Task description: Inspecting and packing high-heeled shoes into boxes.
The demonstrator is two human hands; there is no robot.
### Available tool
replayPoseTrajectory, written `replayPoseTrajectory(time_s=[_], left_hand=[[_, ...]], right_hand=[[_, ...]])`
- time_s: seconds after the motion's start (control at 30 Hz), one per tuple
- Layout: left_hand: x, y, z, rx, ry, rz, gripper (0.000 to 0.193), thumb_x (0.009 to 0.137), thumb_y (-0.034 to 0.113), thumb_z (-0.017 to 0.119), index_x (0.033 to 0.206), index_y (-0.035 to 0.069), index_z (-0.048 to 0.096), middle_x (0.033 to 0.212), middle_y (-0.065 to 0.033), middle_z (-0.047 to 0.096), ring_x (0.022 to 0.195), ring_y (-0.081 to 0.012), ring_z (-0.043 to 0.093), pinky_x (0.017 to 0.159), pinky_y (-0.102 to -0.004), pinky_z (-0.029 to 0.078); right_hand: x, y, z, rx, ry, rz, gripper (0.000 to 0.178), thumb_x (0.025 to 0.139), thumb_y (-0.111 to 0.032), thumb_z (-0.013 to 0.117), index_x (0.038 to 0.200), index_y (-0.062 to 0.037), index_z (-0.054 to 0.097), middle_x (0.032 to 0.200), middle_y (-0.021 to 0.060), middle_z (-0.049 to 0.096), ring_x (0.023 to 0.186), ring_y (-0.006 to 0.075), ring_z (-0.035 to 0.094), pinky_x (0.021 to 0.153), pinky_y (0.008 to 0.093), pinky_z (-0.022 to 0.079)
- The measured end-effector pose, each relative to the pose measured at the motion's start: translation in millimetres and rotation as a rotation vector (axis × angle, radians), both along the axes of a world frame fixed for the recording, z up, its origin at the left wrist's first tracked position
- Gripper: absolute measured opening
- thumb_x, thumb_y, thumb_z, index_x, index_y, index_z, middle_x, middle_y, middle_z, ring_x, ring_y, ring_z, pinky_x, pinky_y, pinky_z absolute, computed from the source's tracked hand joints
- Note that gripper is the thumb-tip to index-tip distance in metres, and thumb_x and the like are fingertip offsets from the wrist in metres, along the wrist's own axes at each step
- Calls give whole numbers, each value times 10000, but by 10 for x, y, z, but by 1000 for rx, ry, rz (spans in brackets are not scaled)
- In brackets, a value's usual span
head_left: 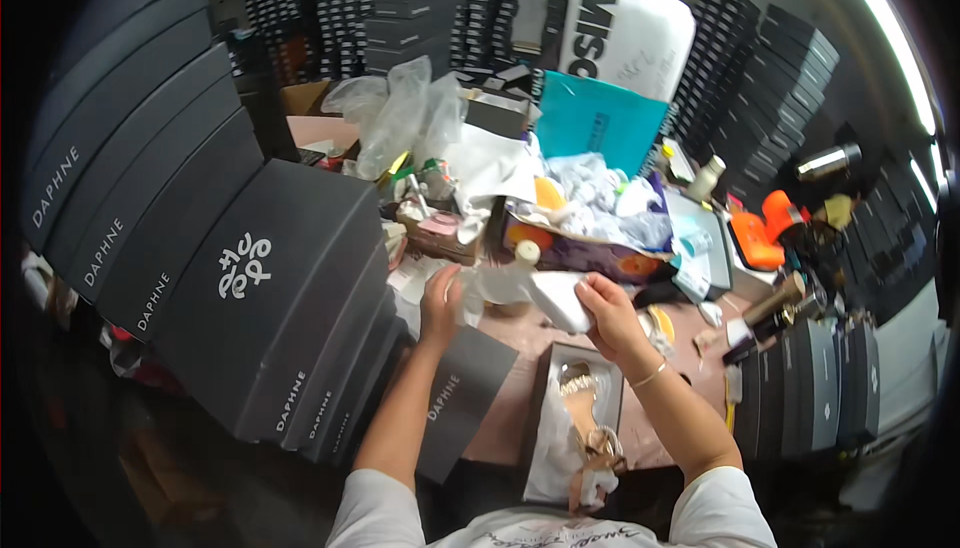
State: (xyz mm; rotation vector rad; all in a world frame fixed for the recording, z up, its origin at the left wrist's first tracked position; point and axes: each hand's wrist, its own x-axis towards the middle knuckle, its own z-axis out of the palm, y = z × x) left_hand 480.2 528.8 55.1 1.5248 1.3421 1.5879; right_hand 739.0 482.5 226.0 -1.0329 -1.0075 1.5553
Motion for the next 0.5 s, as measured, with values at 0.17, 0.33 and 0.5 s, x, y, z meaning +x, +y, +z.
replayPoseTrajectory(time_s=[0.17,0.33,0.5], left_hand=[[422,-1350,1149,-267,-320,-890,881,824,555,714,1459,41,385,1458,-112,446,1389,-279,376,1152,-412,258],[684,-2166,1123,-368,100,-937,824,732,273,871,1398,14,459,1411,-118,481,1375,-237,388,1130,-398,314],[921,-2773,984,-590,-430,-787,795,802,317,817,1402,-9,410,1333,-130,533,1297,-231,479,1091,-392,370]], right_hand=[[531,-1185,-237,-115,47,117,124,980,-162,598,1038,-53,606,895,-13,625,804,61,609,699,219,511],[682,-1641,-201,-61,-116,213,136,978,-158,602,1003,-29,638,871,-44,609,774,25,541,668,199,451],[774,-1909,-247,-72,3,39,111,985,-144,582,1009,-40,611,869,-12,627,742,58,593,668,214,500]])
